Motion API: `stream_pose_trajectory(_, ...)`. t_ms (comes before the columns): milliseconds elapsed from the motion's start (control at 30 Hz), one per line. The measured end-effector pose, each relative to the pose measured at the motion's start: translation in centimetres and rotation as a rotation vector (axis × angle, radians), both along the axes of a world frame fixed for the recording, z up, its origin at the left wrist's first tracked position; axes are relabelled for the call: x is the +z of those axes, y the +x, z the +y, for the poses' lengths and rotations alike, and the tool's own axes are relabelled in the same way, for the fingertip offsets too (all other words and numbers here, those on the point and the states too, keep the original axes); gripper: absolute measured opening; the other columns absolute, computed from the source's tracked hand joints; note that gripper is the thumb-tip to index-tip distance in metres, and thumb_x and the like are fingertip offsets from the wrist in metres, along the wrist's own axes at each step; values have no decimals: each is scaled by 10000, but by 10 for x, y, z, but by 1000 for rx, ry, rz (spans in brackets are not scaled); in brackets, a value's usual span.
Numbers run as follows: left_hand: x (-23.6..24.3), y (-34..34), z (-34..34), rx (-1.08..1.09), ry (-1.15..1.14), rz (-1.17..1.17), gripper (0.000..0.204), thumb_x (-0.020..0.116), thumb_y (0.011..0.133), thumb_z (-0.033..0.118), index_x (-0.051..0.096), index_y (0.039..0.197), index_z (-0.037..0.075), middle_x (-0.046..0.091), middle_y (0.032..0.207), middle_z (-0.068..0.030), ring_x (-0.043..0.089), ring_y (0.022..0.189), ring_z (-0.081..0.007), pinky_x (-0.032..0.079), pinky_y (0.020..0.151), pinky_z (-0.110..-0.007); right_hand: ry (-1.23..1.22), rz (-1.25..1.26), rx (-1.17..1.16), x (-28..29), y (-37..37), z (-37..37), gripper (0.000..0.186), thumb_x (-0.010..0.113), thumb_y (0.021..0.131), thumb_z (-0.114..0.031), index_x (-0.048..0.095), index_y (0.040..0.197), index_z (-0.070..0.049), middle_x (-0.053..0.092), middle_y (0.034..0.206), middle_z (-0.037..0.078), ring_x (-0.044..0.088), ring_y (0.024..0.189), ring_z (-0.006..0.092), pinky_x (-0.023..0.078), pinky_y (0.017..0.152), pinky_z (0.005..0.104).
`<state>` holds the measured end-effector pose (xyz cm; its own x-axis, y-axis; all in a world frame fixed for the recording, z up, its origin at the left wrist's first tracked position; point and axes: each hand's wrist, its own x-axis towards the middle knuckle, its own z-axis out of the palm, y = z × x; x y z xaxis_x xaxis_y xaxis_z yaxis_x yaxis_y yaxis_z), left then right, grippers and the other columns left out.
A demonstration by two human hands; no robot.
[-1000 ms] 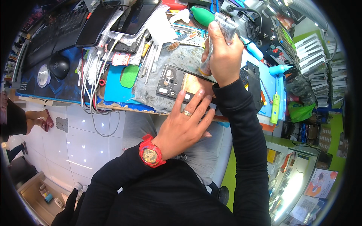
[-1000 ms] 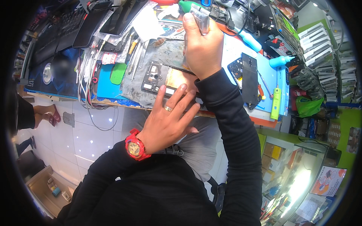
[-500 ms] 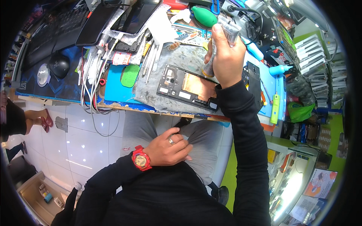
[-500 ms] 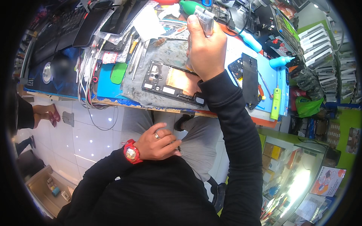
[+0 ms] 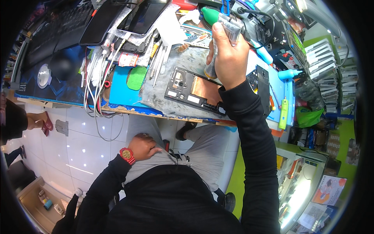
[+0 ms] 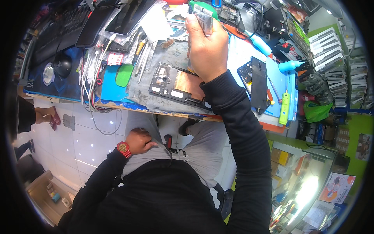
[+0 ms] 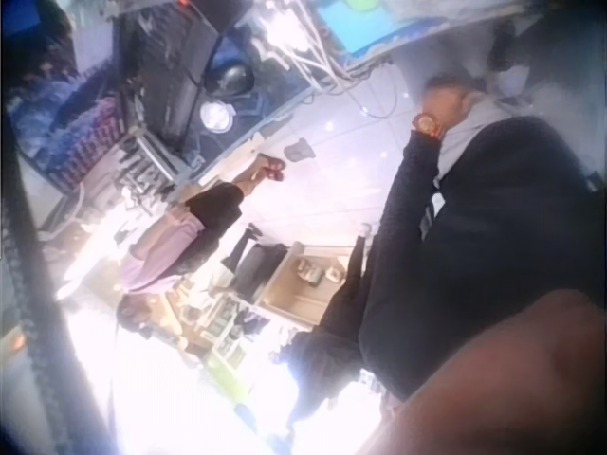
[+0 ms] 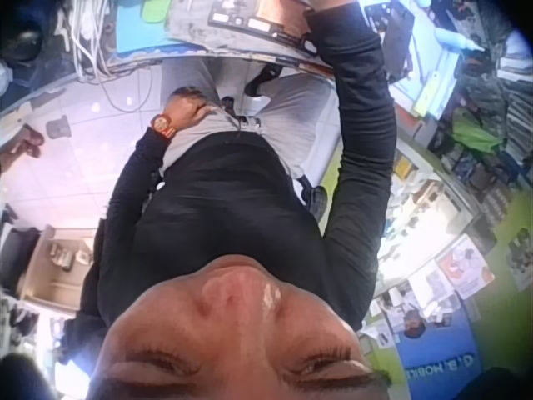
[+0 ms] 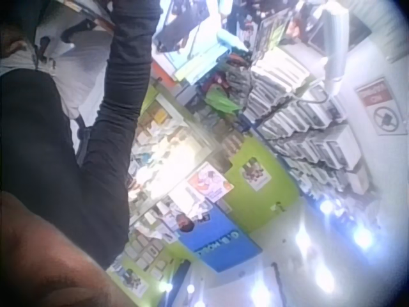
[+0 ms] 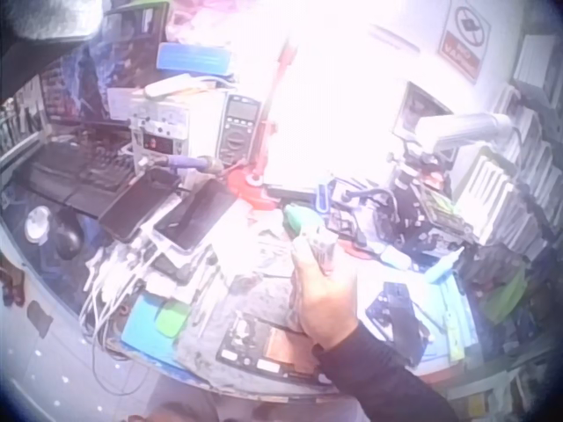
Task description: The person applies adhesive from a tube to the internal frame of a disassembled mobile phone, then presses a back cover onto the phone and wipes the edges with a cloth.
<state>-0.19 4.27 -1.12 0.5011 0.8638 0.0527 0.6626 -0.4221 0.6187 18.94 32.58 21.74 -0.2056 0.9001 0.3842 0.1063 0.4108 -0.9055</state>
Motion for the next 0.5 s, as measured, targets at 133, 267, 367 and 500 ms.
stream_pose_trajectory(133, -2, 2, 2, 49, 38, -14, 419, 756, 912, 423, 663, 677, 89, 641, 721, -87, 651, 707, -310, 518, 700, -434, 17, 27, -7, 0, 0, 3, 232, 662, 1056, -231, 672, 1022, -2, 632, 705, -12, 554, 582, 52, 434, 545, 259)
stream_pose_trajectory(267, -6, 3, 4, 79, 48, -56, 444, 771, 899, 420, 636, 642, 85, 623, 698, -92, 635, 681, -322, 513, 687, -436, 41, 21, -21, -2, -3, 5, 238, 664, 1056, -234, 668, 1011, -1, 633, 702, -11, 551, 586, 51, 434, 550, 260)
stream_pose_trajectory(367, -7, 2, 2, 86, 51, -48, 440, 769, 900, 423, 646, 649, 83, 630, 706, -91, 641, 685, -320, 516, 688, -434, -38, 10, 16, 4, -6, 0, 235, 664, 1056, -229, 661, 984, -6, 628, 691, -9, 551, 565, 56, 430, 535, 260)
stream_pose_trajectory(500, -7, 2, 2, 93, 52, -49, 431, 768, 900, 425, 663, 663, 81, 642, 717, -91, 647, 690, -319, 518, 692, -431, 14, -44, 4, 1, -11, 2, 304, 580, 1089, -266, 675, 1116, 22, 599, 668, 38, 529, 485, 110, 421, 480, 260)
